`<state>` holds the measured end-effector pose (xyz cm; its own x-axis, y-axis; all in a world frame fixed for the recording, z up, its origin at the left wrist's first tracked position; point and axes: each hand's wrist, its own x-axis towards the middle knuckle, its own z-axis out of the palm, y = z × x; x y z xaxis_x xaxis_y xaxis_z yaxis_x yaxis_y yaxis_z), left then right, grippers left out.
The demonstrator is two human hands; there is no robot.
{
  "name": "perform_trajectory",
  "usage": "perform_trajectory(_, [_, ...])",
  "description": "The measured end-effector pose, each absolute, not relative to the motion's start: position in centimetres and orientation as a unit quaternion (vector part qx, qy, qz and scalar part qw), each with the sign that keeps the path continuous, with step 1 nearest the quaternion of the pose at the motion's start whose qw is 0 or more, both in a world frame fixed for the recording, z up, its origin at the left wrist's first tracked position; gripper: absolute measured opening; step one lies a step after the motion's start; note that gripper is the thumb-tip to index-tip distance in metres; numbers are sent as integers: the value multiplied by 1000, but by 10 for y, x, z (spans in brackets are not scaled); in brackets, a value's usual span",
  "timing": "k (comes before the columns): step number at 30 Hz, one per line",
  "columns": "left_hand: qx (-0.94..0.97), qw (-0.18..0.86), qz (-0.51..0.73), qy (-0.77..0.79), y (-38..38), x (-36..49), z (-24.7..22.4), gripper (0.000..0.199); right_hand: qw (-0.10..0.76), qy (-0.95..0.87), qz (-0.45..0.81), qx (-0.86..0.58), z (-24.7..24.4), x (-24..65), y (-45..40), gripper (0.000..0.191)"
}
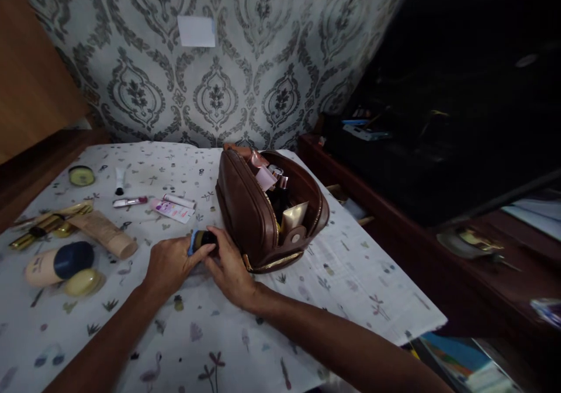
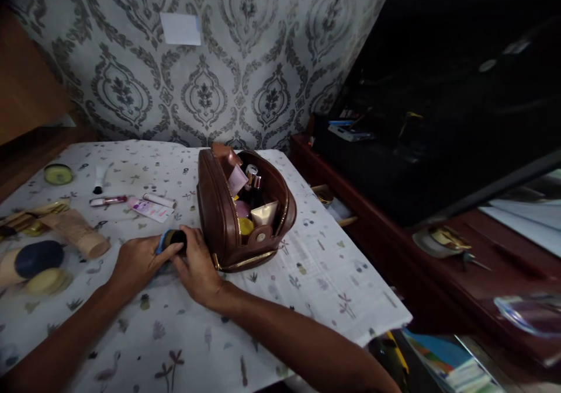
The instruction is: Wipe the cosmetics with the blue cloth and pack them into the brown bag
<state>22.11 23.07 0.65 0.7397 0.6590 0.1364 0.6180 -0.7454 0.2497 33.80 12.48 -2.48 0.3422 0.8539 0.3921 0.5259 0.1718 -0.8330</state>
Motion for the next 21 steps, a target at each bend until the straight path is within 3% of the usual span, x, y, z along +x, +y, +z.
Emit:
perform_trajectory(9, [926,7,76,369,221,208,12,67,534,-563,162,-610,-18,337,128,39])
perform_trajectory(21, [907,5,104,408,206,205,13,65,553,-566,138,-595,-20,335,132,34])
